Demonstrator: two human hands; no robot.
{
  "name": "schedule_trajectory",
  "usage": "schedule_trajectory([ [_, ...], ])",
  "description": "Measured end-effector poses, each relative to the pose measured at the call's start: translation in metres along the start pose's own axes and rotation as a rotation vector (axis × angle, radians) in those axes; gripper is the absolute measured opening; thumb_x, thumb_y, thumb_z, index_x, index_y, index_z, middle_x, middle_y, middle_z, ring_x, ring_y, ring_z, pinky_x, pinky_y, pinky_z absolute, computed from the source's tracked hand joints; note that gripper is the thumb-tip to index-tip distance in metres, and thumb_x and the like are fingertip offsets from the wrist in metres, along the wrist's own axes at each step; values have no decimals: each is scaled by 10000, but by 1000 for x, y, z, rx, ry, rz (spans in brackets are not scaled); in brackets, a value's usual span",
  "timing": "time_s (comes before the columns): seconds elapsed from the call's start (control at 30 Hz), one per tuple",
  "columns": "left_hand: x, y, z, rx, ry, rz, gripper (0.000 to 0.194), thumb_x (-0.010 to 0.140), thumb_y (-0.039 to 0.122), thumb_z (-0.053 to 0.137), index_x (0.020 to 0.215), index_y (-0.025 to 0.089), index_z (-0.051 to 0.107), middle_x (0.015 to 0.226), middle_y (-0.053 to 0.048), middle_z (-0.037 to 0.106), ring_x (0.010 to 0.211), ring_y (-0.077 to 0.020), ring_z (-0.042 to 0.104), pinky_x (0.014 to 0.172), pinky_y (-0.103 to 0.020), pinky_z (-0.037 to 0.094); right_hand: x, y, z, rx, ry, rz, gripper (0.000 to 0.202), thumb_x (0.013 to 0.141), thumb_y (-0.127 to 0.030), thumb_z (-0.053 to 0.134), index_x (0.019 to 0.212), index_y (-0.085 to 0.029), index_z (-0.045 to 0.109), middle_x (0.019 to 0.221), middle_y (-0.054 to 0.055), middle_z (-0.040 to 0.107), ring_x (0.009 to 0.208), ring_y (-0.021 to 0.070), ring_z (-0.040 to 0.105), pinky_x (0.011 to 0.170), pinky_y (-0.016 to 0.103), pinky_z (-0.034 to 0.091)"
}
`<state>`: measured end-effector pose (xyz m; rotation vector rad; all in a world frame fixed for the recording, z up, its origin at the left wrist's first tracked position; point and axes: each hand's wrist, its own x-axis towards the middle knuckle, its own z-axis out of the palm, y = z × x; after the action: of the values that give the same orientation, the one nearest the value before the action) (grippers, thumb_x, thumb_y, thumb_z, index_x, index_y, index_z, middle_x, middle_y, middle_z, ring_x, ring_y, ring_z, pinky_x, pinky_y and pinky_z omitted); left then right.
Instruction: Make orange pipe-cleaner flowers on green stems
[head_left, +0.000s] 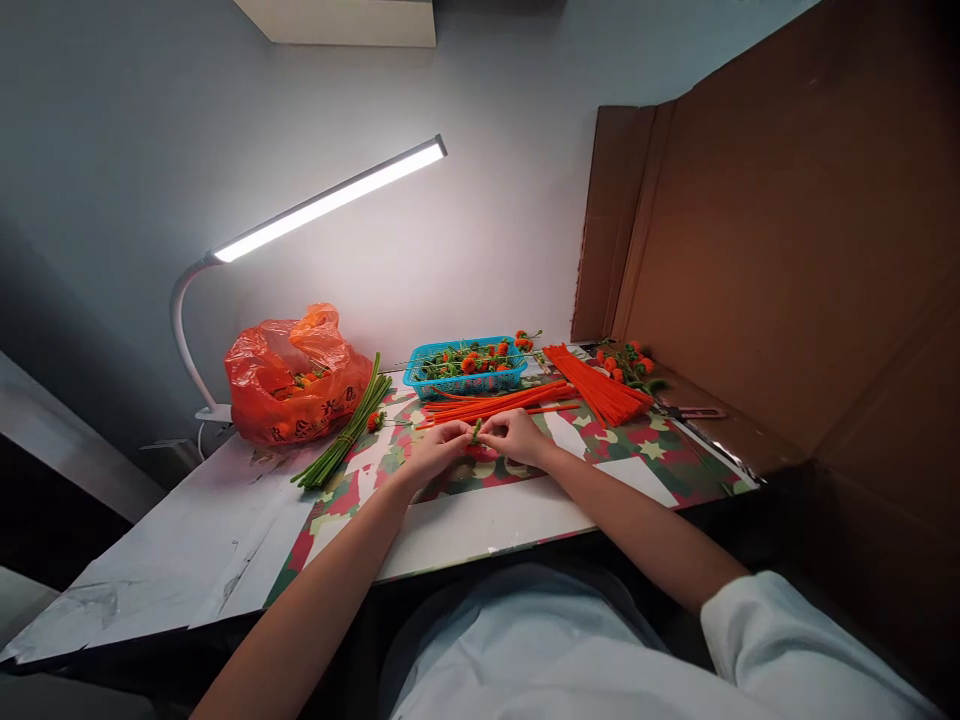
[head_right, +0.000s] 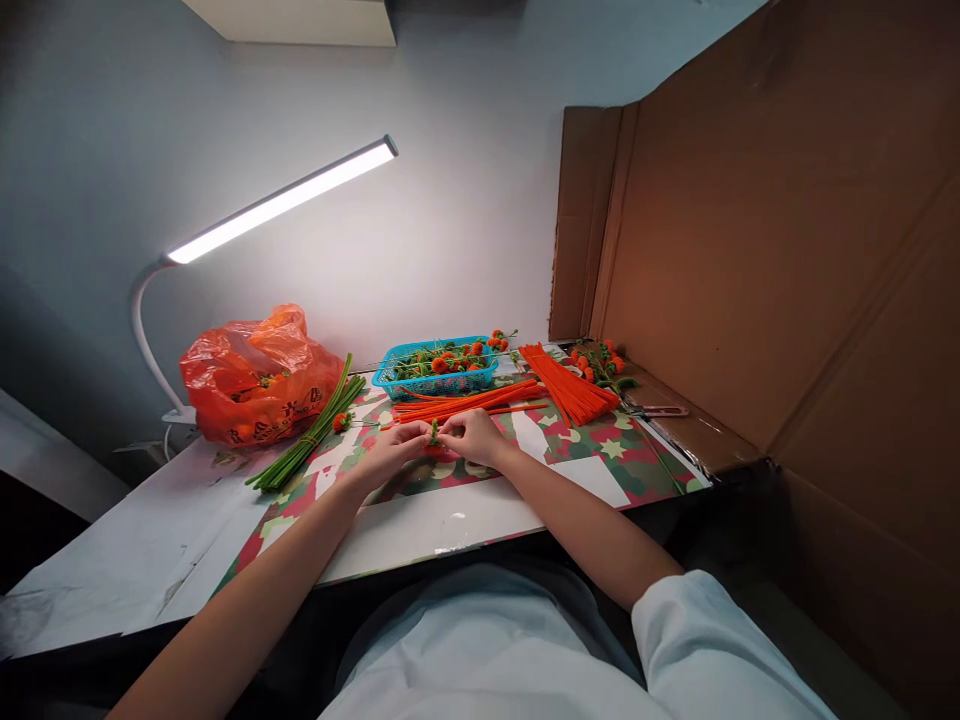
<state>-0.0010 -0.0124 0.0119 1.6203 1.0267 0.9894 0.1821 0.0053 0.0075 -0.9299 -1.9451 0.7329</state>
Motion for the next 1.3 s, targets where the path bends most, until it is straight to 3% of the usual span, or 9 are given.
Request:
schedule_trajectory([
  [0.23, 5, -10, 2, 251, 108, 141, 226, 707, 405, 631, 718, 179, 634, 790, -35, 648, 775, -186, 595, 723, -293, 483, 1, 7, 4, -161, 0, -24, 109, 738, -223, 676, 698, -142, 736, 558, 0, 640, 494, 83, 457, 502, 202, 305],
  [0.5, 3, -12, -1, 376, 132, 220, 126, 679, 306, 657, 690, 180, 657, 851, -60, 665, 834, -203, 615, 690, -279, 489, 5, 14, 12, -187, -23, -3, 150, 751, -239, 640, 774, -149, 758, 747, 51, 744, 618, 139, 618, 552, 207, 389],
  [1.0, 11, -21, -16, 364, 109, 97, 194, 673, 375, 680, 678, 186, 720, 789, -61, 748, 728, -204, 667, 636, -263, 498, 5, 5, 9, -236, -29, 22, 123, 749, -200, 643, 765, -158, 758, 722, 42, 740, 601, 134, 615, 559, 213, 396],
  [1.3, 5, -10, -10, 391, 155, 108, 112, 643, 279, 651, 598, 179, 626, 645, -14, 685, 605, -153, 594, 554, -235, 440, 3, 3, 9, -305, -21, -29, 112, 757, -235, 656, 757, -176, 751, 717, 30, 732, 619, 134, 606, 603, 224, 384],
])
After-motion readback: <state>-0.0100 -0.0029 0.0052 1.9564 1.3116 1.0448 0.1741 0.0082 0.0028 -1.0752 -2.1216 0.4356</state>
